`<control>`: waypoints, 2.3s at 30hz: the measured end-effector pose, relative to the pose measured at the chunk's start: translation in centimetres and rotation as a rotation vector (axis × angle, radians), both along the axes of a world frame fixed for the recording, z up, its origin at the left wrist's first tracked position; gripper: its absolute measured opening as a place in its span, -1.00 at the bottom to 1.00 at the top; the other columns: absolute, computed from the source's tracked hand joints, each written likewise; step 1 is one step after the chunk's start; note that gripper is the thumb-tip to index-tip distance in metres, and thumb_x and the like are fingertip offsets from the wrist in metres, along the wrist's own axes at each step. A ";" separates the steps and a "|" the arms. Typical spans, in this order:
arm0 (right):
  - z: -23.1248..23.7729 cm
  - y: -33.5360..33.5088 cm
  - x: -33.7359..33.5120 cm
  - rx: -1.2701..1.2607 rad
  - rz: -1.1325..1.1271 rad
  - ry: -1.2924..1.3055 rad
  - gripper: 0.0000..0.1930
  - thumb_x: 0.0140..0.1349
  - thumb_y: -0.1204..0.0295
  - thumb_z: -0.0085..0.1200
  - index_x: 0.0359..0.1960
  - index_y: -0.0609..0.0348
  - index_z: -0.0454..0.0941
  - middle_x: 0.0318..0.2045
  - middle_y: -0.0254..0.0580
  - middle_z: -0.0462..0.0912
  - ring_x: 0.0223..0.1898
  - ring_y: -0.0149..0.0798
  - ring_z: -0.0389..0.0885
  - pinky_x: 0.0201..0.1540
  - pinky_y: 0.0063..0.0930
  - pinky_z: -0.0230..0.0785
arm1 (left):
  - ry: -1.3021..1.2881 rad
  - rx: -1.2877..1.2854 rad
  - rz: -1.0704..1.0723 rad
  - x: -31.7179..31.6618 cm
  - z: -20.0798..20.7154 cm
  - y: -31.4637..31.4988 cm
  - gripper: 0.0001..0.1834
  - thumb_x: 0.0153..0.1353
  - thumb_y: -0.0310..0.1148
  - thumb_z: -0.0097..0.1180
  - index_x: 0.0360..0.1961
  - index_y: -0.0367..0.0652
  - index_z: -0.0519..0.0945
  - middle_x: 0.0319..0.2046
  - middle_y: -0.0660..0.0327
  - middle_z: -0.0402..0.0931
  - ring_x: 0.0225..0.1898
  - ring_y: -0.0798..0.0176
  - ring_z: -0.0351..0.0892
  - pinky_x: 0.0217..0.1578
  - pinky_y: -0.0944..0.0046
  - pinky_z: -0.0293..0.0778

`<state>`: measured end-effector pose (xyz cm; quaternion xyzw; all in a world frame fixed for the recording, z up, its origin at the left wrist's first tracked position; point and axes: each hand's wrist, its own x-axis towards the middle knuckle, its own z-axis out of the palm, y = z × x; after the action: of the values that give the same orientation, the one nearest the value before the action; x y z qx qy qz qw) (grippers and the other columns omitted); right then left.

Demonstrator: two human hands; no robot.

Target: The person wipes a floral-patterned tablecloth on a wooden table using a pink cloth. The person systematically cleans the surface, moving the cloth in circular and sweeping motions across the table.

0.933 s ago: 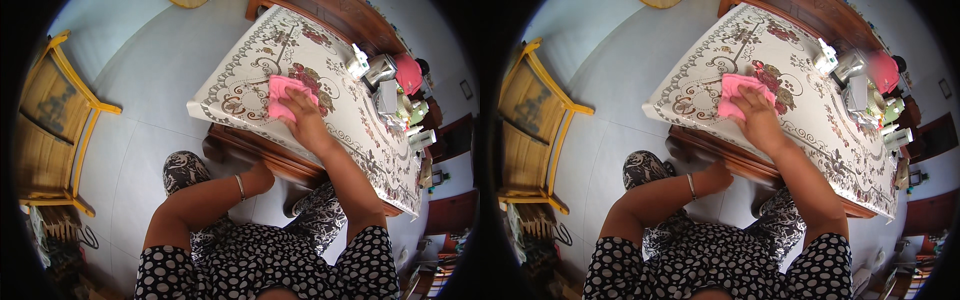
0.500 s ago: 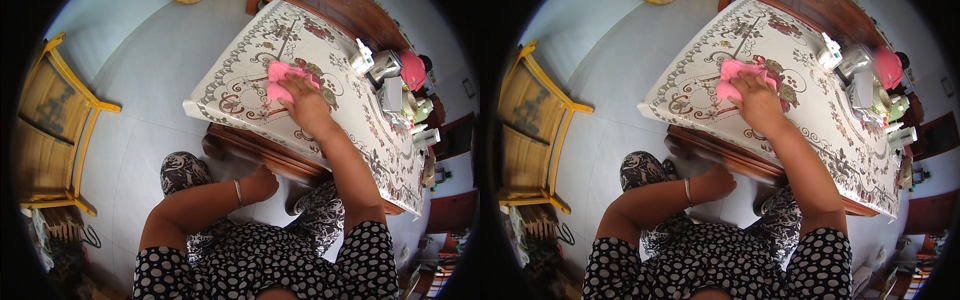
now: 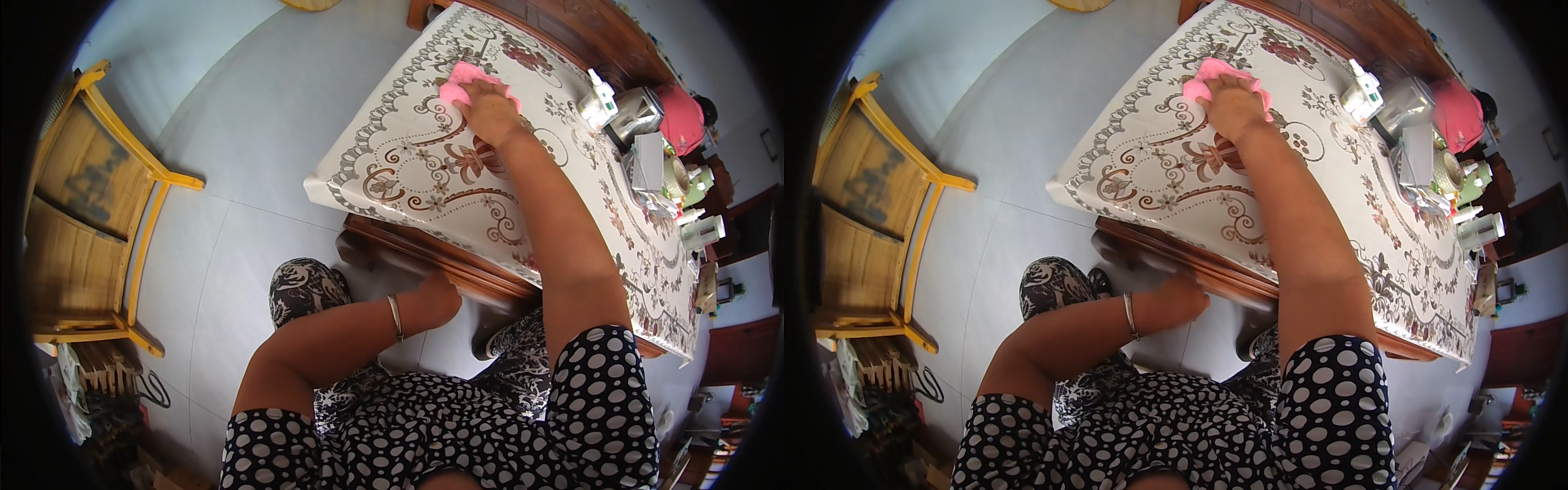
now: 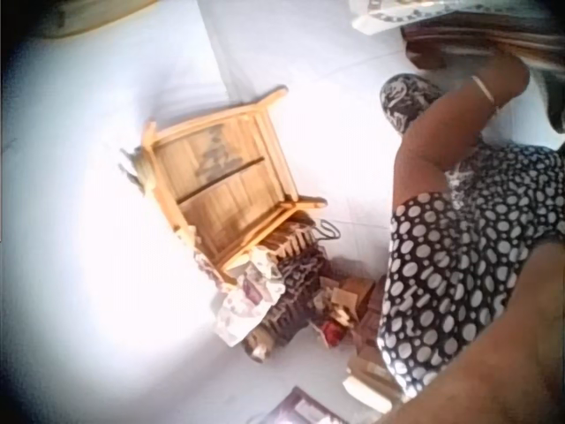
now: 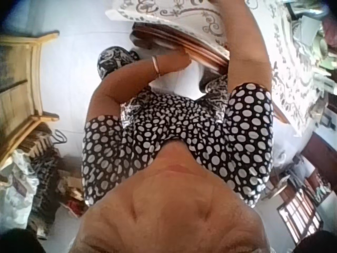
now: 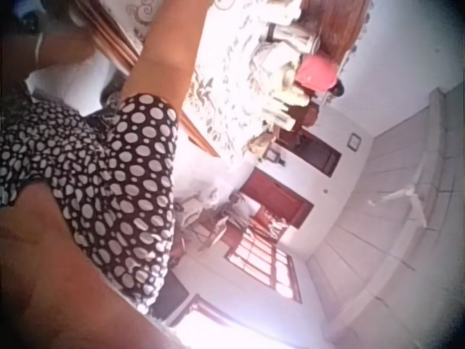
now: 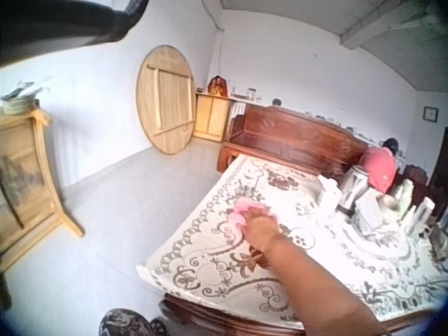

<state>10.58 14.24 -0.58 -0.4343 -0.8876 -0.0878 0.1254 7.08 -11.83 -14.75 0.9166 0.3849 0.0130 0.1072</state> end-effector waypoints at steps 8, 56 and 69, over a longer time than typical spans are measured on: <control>-1.1 -5.6 3.5 0.066 0.154 0.071 -0.55 0.17 0.11 -0.02 0.04 0.07 0.39 0.14 -0.08 0.31 0.15 -0.02 0.24 0.14 -0.05 0.13 | 0.061 -0.039 -0.016 -0.3 0.2 0.1 -0.86 -0.08 -0.30 0.09 -0.53 -0.12 0.60 -0.52 0.13 0.56 -0.36 0.10 0.56 -0.25 0.10 0.39; 0.0 7.3 -3.1 -0.227 0.051 0.065 -0.52 0.14 0.07 -0.07 0.10 -0.13 0.37 0.17 -0.22 0.28 0.22 -0.02 0.14 0.21 -0.23 0.06 | -0.060 0.024 -0.114 0.8 2.2 -2.3 -0.91 -0.11 -0.43 0.01 -0.60 -0.14 0.56 -0.57 0.20 0.50 -0.47 0.21 0.47 -0.29 0.15 0.32; -1.1 -4.1 -5.8 -0.127 0.457 0.164 -0.53 0.15 0.12 -0.01 0.13 -0.24 0.34 0.24 -0.27 0.17 0.27 -0.13 0.05 0.24 -0.07 -0.06 | -0.026 -0.007 -0.082 1.3 -0.5 -1.1 -0.89 -0.09 -0.41 -0.01 -0.61 -0.14 0.56 -0.59 0.16 0.51 -0.44 0.17 0.51 -0.32 0.08 0.33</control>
<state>4.75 10.11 -1.63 -0.2351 -0.9534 0.0341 0.1861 8.39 -12.89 -15.20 0.9311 0.3455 0.0192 0.1157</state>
